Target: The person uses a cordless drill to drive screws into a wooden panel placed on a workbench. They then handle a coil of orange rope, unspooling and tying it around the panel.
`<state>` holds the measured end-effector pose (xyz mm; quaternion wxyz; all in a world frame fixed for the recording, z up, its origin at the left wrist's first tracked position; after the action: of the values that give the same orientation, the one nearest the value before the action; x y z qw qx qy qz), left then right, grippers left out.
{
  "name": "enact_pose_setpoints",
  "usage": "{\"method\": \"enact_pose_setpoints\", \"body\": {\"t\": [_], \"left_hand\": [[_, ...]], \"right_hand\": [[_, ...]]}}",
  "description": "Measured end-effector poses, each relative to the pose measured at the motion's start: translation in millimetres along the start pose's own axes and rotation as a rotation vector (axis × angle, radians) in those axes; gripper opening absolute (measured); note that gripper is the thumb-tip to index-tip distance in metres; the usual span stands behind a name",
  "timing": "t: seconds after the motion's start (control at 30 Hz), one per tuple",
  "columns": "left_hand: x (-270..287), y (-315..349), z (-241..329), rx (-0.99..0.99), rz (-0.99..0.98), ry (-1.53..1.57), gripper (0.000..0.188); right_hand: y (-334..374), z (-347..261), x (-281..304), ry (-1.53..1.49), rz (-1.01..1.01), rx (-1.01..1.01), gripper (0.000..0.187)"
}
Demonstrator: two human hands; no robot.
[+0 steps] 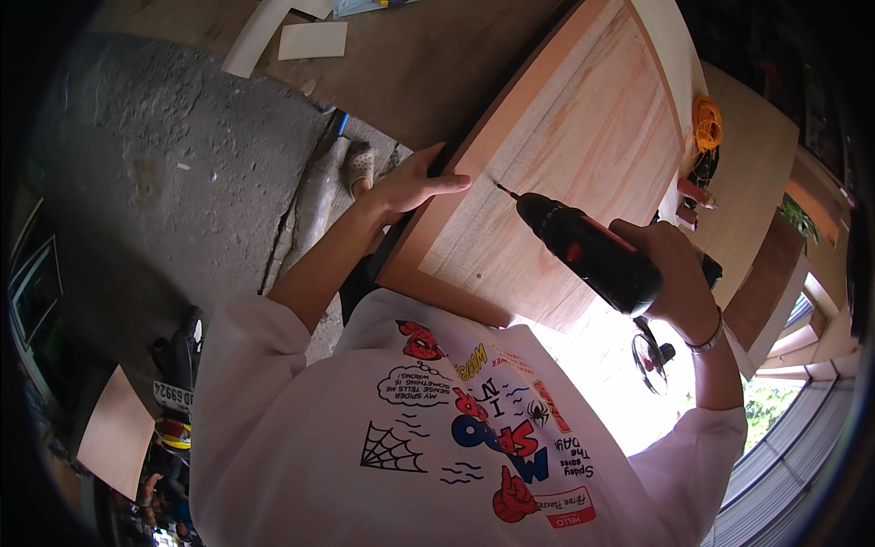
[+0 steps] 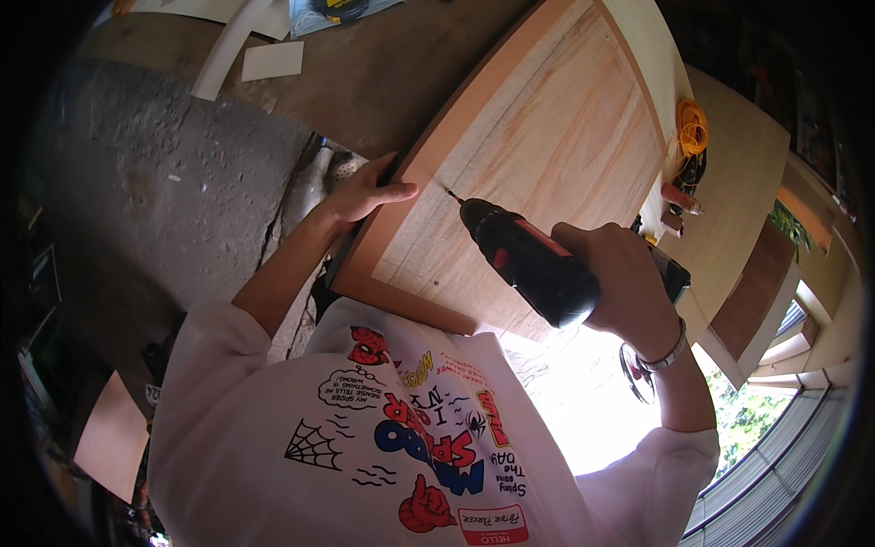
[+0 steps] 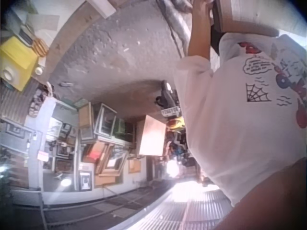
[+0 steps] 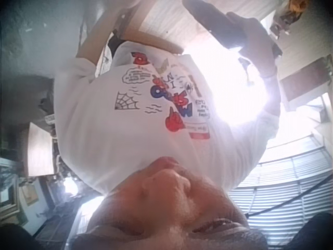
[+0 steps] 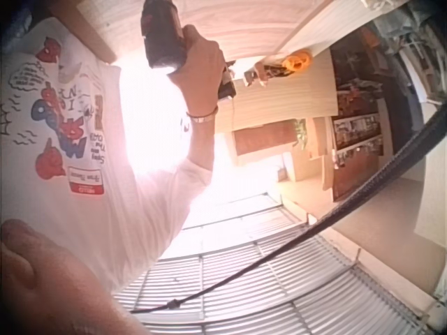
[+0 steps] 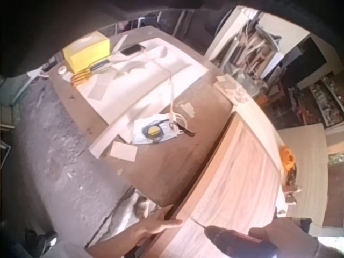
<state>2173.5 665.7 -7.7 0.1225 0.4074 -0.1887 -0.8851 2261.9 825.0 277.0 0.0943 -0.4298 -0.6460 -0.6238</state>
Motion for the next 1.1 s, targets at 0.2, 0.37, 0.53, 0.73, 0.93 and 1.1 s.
{"method": "enact_pose_setpoints", "body": {"t": [0.2, 0.37, 0.53, 0.73, 0.93, 1.1], "left_hand": [[-1, 1, 6, -0.004, 0.022, -0.066, 0.065], [12, -3, -5, 0.017, 0.035, -0.127, 0.071], [3, 2, 14, 0.042, 0.048, -0.156, 0.064], [24, 1, 17, -0.141, 0.284, -0.551, 0.055], [-23, 8, 60, -0.655, 0.534, -1.121, 0.043], [-187, -47, 43, -0.765, 0.297, -1.227, 0.030]], "right_hand": [[4, -2, 2, 0.138, 0.087, 0.043, 0.023], [13, -2, 5, 0.366, 0.119, 0.121, 0.022], [88, -8, -9, 0.510, 0.258, 0.091, 0.053], [205, 56, -71, -0.014, 0.504, -0.267, 0.050], [292, 123, -213, -0.508, 0.918, -0.588, 0.045], [354, 184, -325, -0.712, 1.044, -0.820, 0.043]]}}
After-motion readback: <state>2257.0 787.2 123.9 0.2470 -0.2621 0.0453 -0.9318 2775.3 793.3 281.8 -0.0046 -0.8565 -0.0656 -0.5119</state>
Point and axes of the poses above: each hand's wrist, its own y-axis away from the middle knuckle, its own x-axis out of the back of the hand, z = x × y, the point moved 5 cm from there along -y, towards the middle knuckle, and after that the axes turned 3 degrees about y, right-handed, at the moved point
